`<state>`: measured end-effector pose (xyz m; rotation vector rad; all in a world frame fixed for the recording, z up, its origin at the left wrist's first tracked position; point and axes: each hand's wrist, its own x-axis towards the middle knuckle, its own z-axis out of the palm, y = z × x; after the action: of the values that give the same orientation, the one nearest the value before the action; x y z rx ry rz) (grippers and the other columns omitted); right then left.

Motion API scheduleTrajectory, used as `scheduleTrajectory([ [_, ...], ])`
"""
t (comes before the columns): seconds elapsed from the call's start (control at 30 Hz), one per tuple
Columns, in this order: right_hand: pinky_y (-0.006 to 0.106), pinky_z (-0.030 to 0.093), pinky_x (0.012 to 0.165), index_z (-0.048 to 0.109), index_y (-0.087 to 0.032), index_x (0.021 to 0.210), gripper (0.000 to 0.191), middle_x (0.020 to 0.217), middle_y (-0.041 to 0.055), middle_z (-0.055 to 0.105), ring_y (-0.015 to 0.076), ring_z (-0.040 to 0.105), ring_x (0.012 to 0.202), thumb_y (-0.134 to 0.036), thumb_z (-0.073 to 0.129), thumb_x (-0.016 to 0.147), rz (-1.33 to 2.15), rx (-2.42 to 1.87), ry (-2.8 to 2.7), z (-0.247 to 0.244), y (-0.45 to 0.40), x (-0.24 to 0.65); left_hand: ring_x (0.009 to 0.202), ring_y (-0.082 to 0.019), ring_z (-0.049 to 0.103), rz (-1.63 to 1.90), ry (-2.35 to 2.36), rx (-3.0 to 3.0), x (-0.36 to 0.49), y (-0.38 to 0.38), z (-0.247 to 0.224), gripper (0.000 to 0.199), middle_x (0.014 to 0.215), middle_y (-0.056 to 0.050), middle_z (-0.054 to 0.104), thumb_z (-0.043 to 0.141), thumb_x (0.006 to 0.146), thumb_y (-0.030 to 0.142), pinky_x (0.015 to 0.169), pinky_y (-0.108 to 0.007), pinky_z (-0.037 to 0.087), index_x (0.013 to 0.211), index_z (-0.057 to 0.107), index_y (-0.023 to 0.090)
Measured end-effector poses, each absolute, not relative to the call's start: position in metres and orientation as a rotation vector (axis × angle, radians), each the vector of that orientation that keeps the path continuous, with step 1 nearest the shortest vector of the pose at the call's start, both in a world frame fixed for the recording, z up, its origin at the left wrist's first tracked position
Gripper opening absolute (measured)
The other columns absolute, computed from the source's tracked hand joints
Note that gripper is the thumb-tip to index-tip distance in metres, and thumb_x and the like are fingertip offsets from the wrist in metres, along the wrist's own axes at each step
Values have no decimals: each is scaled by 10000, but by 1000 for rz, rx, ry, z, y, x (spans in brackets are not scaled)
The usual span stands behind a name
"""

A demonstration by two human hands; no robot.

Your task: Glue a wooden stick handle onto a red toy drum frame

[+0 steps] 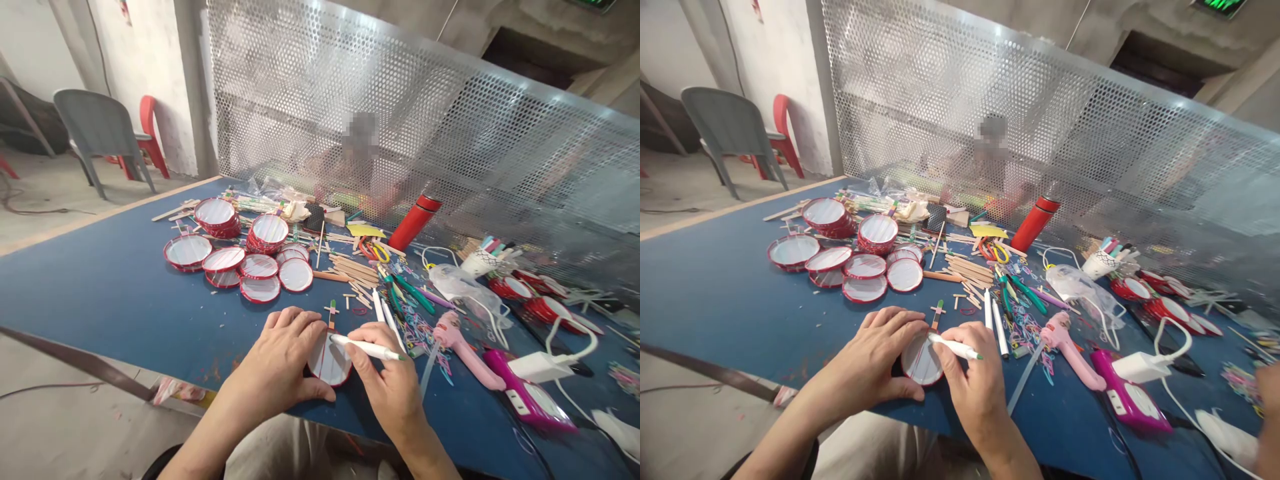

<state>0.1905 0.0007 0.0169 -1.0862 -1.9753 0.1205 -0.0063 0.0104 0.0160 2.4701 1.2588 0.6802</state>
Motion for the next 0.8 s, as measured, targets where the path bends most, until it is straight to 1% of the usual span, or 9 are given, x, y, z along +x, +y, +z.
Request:
scheduleTrajectory([
  [0.07, 299, 456, 754, 596, -208, 879, 78, 824, 6, 642, 158, 584, 811, -229, 574, 950, 123, -1099, -1997, 17, 1, 190, 1156, -320, 509, 685, 1251, 2474, -6, 10, 16, 762, 1294, -121, 606, 723, 663, 693, 950, -462, 404, 1219, 568, 195],
  [0.23, 311, 463, 782, 601, -211, 906, 62, 858, 17, 631, 168, 584, 858, -227, 562, 951, 166, -1073, -1998, 16, 0, 189, 1151, -322, 509, 677, 1245, 2453, -7, 10, 17, 748, 1288, -117, 607, 726, 666, 687, 942, -467, 406, 1215, 570, 203],
  [0.43, 317, 452, 780, 590, -212, 894, 69, 844, 15, 614, 170, 572, 854, -204, 550, 949, 221, -1038, -2036, 18, -3, 190, 1139, -314, 510, 690, 1235, 2460, -6, 10, 16, 761, 1286, -111, 610, 744, 661, 669, 937, -463, 403, 1232, 565, 198],
  [0.6, 325, 420, 773, 555, -201, 831, 115, 815, 8, 587, 163, 543, 823, -189, 538, 945, 257, -1010, -2131, 21, -6, 190, 1135, -319, 510, 671, 1237, 2441, -7, 10, 17, 739, 1278, -105, 615, 735, 673, 670, 936, -465, 401, 1216, 576, 195],
  [0.73, 324, 418, 776, 552, -205, 858, 99, 827, 6, 595, 164, 539, 849, -156, 520, 938, 309, -957, -2117, 24, -8, 189, 1136, -318, 514, 651, 1241, 2441, -7, 10, 19, 751, 1277, -106, 616, 745, 662, 667, 939, -465, 403, 1218, 579, 190],
  [0.8, 317, 424, 758, 547, -207, 831, 119, 818, 5, 593, 162, 542, 835, -157, 518, 935, 364, -958, -2155, 26, -9, 189, 1137, -318, 514, 637, 1251, 2439, -6, 10, 21, 740, 1276, -107, 618, 747, 672, 657, 940, -469, 404, 1220, 580, 188],
])
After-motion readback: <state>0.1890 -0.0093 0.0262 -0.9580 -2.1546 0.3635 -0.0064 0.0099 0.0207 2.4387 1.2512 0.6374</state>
